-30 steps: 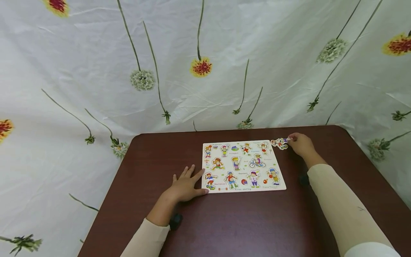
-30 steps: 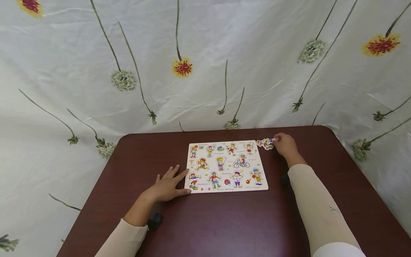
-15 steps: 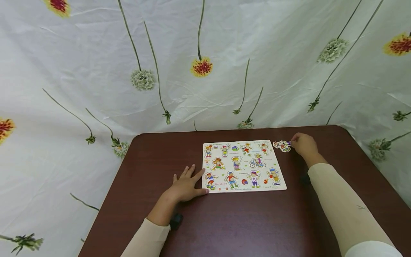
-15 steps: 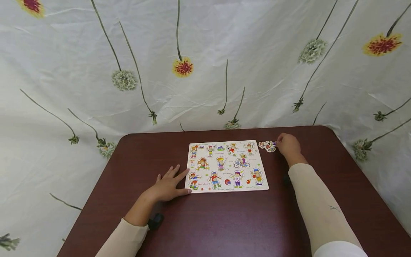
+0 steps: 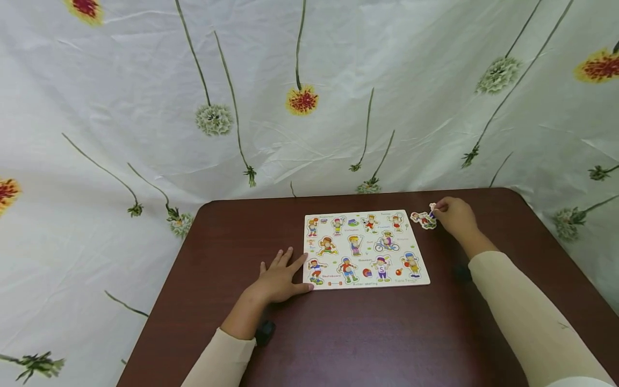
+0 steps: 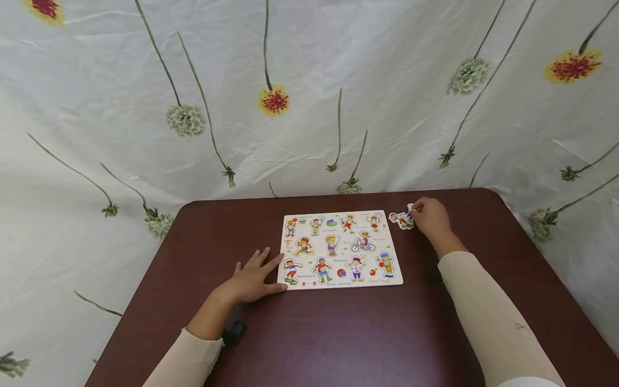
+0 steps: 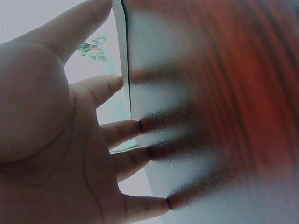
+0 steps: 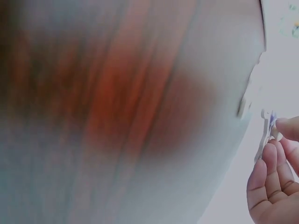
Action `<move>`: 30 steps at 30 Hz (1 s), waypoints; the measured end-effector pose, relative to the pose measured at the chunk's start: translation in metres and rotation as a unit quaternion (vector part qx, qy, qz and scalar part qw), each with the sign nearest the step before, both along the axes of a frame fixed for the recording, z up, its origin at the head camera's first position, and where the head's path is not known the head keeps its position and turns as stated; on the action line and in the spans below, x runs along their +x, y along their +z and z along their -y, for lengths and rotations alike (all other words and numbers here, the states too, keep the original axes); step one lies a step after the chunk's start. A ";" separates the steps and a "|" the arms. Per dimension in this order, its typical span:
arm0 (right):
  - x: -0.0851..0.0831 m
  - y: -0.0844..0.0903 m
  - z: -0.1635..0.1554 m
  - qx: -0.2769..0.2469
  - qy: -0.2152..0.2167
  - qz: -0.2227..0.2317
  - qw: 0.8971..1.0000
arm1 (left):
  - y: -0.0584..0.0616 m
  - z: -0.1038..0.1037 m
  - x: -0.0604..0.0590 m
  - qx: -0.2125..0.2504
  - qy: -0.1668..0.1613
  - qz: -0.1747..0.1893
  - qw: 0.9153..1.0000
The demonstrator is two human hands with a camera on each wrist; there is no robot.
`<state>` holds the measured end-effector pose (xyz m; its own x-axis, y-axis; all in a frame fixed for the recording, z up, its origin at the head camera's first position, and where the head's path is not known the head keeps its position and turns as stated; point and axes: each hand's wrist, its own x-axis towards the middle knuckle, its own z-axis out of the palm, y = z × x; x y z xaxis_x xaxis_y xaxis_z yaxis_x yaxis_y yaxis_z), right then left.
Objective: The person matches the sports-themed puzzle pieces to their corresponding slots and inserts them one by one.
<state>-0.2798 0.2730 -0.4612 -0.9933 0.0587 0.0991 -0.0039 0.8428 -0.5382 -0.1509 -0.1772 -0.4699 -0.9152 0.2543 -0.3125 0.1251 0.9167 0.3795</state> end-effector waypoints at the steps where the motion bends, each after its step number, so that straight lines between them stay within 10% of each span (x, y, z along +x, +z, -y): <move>1: 0.001 0.000 0.002 0.000 0.006 -0.005 1.000 | 0.000 0.000 0.000 0.000 0.001 0.001 1.000; 30: 0.083 0.012 0.088 -0.061 0.183 -0.025 0.981 | 0.001 -0.001 -0.001 0.003 0.003 -0.001 1.000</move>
<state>-0.1964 0.1854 -0.4496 -0.9443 -0.2866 0.1619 -0.3227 0.7091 -0.6269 -0.1522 -0.1763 -0.4686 -0.9172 0.2502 -0.3100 0.1198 0.9154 0.3844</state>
